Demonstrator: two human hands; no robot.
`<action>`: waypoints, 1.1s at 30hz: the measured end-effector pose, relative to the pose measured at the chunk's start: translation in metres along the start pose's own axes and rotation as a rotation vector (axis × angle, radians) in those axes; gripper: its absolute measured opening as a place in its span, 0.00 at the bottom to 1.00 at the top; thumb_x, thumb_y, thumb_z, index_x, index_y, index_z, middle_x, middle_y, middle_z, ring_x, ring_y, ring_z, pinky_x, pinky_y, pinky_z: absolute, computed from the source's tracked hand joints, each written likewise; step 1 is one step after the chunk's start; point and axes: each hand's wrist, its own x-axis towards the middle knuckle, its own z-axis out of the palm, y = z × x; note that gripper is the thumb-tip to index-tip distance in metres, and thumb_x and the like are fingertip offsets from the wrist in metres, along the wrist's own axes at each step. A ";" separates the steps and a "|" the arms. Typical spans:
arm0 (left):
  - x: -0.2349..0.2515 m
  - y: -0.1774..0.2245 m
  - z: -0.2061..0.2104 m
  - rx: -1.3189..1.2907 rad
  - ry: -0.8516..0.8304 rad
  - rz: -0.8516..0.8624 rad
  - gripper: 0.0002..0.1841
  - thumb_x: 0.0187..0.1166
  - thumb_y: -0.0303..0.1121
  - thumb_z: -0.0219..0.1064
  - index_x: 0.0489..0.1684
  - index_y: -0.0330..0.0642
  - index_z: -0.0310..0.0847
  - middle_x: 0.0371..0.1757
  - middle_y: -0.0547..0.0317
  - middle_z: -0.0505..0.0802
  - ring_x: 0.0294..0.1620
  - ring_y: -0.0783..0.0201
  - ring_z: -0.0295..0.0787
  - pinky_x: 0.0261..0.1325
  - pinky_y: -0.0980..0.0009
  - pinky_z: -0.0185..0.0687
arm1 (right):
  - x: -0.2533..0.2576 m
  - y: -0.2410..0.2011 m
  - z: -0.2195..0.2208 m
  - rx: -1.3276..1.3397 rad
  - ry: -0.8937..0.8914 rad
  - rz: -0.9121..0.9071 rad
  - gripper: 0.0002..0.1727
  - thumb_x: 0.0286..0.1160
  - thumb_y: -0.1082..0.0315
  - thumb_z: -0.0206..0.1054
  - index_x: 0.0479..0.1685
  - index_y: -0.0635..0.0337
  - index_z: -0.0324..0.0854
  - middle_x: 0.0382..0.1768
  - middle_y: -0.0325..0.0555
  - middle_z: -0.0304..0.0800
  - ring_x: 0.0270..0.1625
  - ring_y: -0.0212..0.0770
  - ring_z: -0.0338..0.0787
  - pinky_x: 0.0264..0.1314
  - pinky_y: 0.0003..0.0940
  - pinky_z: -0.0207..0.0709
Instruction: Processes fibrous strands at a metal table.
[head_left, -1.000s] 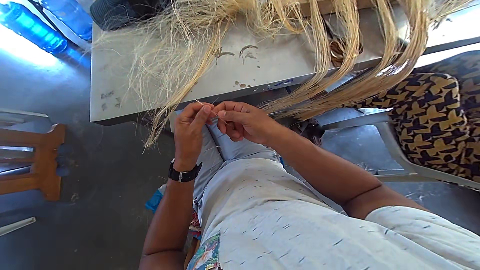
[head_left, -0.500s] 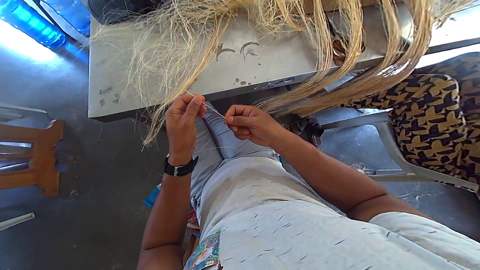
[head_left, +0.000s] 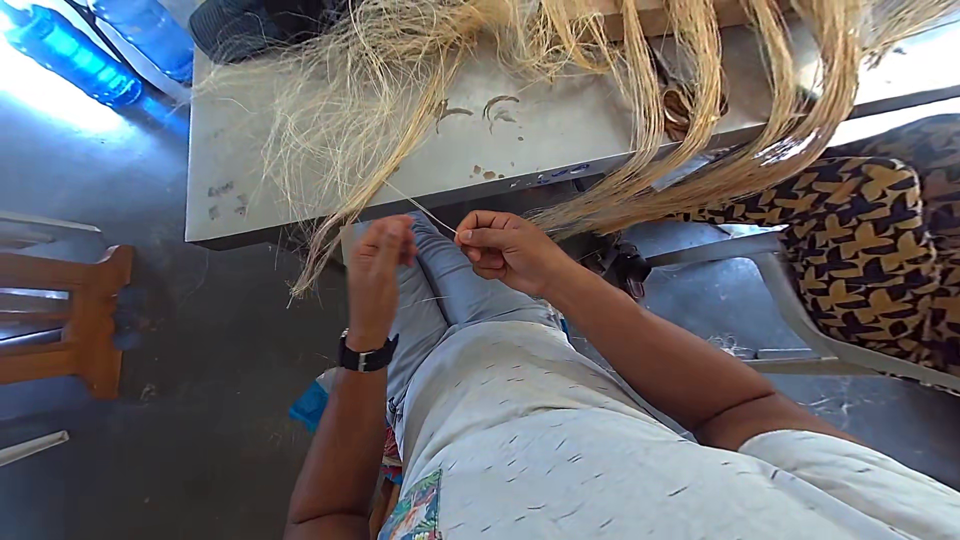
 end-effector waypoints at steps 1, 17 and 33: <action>-0.001 -0.002 0.010 0.012 -0.061 -0.010 0.19 0.93 0.45 0.54 0.63 0.42 0.85 0.48 0.61 0.92 0.39 0.69 0.88 0.43 0.70 0.87 | 0.001 0.001 0.002 0.003 -0.011 0.003 0.11 0.87 0.70 0.56 0.38 0.57 0.82 0.22 0.36 0.75 0.15 0.24 0.64 0.15 0.17 0.58; 0.030 0.016 -0.026 0.670 -0.023 0.293 0.18 0.93 0.44 0.56 0.53 0.40 0.87 0.50 0.54 0.91 0.46 0.62 0.88 0.51 0.64 0.85 | -0.013 -0.002 -0.022 -0.086 -0.061 0.074 0.09 0.84 0.69 0.58 0.35 0.56 0.82 0.18 0.35 0.72 0.12 0.23 0.61 0.12 0.16 0.56; 0.167 0.087 -0.258 1.519 0.092 -0.193 0.23 0.89 0.38 0.56 0.75 0.32 0.78 0.71 0.12 0.77 0.75 0.10 0.66 0.69 0.13 0.57 | -0.032 -0.039 -0.067 -0.203 0.018 -0.020 0.10 0.83 0.69 0.57 0.35 0.54 0.83 0.21 0.35 0.76 0.13 0.22 0.64 0.13 0.15 0.57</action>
